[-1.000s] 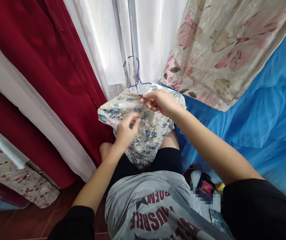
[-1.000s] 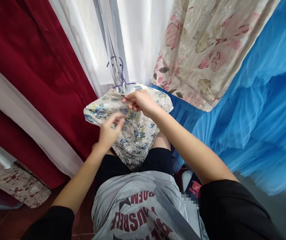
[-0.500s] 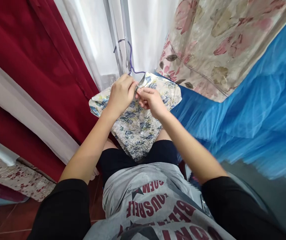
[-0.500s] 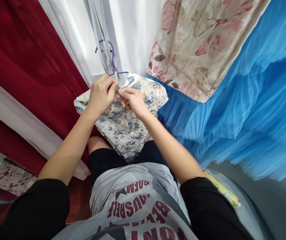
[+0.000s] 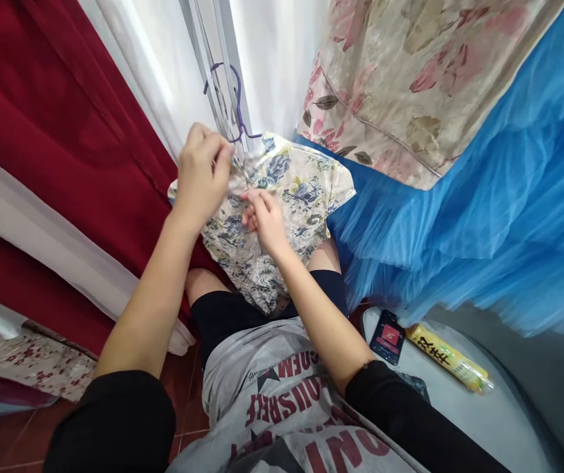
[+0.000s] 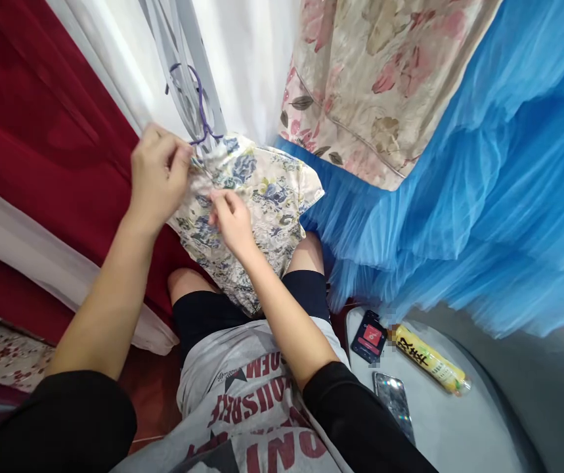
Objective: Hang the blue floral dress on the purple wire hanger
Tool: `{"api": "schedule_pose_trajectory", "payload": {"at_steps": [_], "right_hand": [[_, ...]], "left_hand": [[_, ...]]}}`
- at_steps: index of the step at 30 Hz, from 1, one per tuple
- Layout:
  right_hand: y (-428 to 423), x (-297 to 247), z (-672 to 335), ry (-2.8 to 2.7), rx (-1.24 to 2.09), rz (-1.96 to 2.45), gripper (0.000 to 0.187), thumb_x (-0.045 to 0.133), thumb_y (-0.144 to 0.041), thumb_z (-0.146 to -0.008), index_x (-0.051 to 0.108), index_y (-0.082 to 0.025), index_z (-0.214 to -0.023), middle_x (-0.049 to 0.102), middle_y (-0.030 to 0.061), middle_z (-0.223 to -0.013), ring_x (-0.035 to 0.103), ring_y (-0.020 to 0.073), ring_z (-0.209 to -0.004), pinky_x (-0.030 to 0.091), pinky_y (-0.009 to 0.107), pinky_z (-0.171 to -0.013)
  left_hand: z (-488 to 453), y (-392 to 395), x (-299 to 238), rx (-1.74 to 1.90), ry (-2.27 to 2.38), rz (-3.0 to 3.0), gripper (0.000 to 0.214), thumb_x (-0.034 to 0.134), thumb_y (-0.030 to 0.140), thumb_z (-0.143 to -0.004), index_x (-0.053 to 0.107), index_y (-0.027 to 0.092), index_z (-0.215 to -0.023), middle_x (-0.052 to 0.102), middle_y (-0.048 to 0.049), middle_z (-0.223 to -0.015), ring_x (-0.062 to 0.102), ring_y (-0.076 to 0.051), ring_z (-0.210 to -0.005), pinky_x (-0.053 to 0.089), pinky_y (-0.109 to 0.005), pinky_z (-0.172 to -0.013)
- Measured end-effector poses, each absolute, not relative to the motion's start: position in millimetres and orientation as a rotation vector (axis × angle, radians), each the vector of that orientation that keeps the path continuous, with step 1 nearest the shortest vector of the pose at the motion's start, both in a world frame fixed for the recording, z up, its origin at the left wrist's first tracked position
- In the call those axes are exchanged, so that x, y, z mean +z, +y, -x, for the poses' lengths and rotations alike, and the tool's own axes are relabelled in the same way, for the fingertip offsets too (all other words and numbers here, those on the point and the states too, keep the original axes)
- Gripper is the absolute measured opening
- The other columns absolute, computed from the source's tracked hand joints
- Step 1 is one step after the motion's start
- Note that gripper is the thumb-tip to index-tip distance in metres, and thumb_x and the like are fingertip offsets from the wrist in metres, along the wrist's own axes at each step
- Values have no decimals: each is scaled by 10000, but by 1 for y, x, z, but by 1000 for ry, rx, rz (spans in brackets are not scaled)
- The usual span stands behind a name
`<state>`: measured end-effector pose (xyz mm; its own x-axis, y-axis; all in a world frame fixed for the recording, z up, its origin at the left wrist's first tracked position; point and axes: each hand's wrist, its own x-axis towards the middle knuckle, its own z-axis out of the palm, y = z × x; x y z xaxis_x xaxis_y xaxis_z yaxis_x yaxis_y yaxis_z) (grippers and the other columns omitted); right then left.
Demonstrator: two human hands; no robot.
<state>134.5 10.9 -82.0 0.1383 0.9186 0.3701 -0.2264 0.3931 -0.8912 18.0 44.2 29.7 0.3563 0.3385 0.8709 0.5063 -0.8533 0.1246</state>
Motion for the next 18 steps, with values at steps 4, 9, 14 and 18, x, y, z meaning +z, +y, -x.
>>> {"api": "schedule_pose_trajectory", "payload": {"at_steps": [4,9,14,18], "right_hand": [[13,-50,-151,-1212,933,830,400,545,-640,-959,554,-245,-901,544,-33,-667,429,105,-522,358,222,-525],[11,-54,-157,-1236,799,829,336,560,-553,-970,548,-243,-841,531,-26,-664,449,125,-561,388,240,-561],[18,-78,-164,-1274,661,859,272,601,-410,-913,550,-212,-733,513,-25,-625,467,124,-589,363,245,-582],[10,-107,-171,-1227,782,949,272,617,-405,-847,561,-202,-673,500,-36,-566,416,112,-526,315,248,-536]], "left_hand": [[-28,43,1,-1561,-749,2529,430,465,558,-1032,577,200,-823,590,-63,-878,640,-235,-961,498,-409,-938],[-34,41,-7,-1539,-807,2544,418,443,510,-1059,571,204,-804,565,-17,-701,636,-190,-773,508,-367,-835],[-30,56,13,-1877,-873,2440,464,411,593,-1041,602,207,-866,573,-29,-745,670,-201,-846,509,-343,-809],[16,92,26,-2170,-934,2207,489,359,617,-1044,592,222,-873,595,-40,-805,652,-181,-814,503,-306,-744]]}}
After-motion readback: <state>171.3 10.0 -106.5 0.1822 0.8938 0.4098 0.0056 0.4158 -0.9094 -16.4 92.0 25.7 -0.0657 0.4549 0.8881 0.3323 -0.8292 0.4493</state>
